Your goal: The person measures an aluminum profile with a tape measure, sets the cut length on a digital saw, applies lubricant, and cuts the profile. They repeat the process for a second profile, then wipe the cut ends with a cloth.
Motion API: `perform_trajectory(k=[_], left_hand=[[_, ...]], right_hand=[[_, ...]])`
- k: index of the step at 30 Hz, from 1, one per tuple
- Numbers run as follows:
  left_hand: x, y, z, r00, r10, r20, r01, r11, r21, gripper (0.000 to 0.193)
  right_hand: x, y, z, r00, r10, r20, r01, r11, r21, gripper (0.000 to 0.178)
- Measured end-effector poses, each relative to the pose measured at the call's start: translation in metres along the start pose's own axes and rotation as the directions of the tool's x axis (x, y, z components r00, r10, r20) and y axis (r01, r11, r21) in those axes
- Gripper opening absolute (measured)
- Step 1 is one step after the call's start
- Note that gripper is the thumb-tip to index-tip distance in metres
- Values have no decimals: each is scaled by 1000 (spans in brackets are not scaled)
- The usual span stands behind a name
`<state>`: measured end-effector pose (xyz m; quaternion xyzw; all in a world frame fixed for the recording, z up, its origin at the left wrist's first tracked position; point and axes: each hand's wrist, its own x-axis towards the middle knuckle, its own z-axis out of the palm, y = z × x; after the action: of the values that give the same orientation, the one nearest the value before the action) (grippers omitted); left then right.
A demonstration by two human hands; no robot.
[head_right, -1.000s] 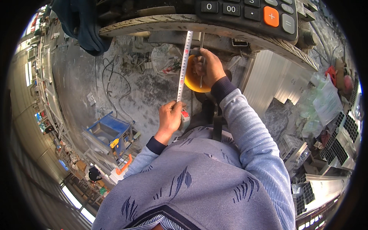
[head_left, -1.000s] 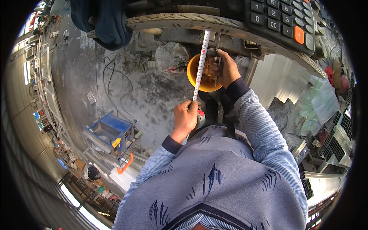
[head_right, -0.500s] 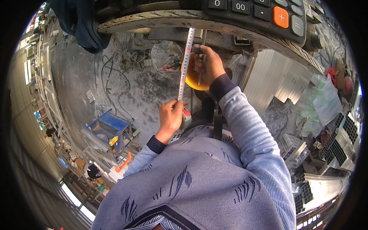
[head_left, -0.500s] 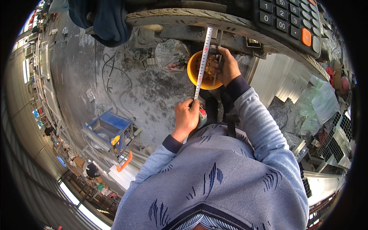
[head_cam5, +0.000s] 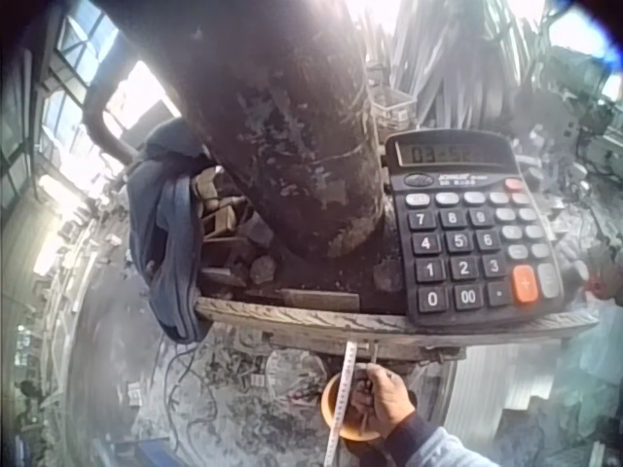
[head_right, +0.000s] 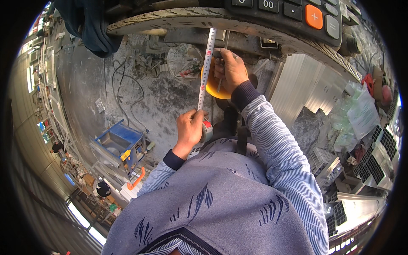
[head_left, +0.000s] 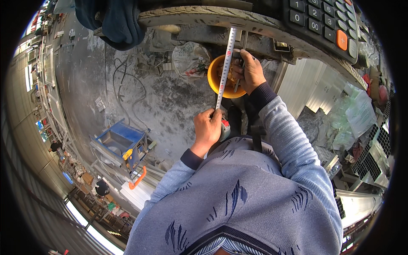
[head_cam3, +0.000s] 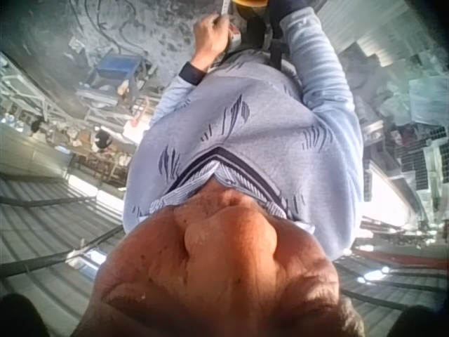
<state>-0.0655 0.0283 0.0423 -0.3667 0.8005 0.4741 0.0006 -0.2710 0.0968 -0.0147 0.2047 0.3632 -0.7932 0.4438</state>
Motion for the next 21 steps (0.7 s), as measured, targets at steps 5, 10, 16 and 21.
perform_trajectory(k=[5,10,16,21], left_hand=[[0,-1,1,1000,-9,-7,9,1000,18,25],[-1,0,1,1000,14,-12,-14,1000,8,23],[0,1,0,1000,23,-12,-23,999,35,23],[0,0,2,1000,-1,-9,1,1000,24,27]], right_hand=[[-1,1,0,1000,-23,10,23,1000,6,21],[-1,1,0,999,-27,23,26,1000,6,21],[-4,5,-2,1000,-25,13,24,995,96,17],[-21,25,0,998,3,-69,-2,1000,11,14]])
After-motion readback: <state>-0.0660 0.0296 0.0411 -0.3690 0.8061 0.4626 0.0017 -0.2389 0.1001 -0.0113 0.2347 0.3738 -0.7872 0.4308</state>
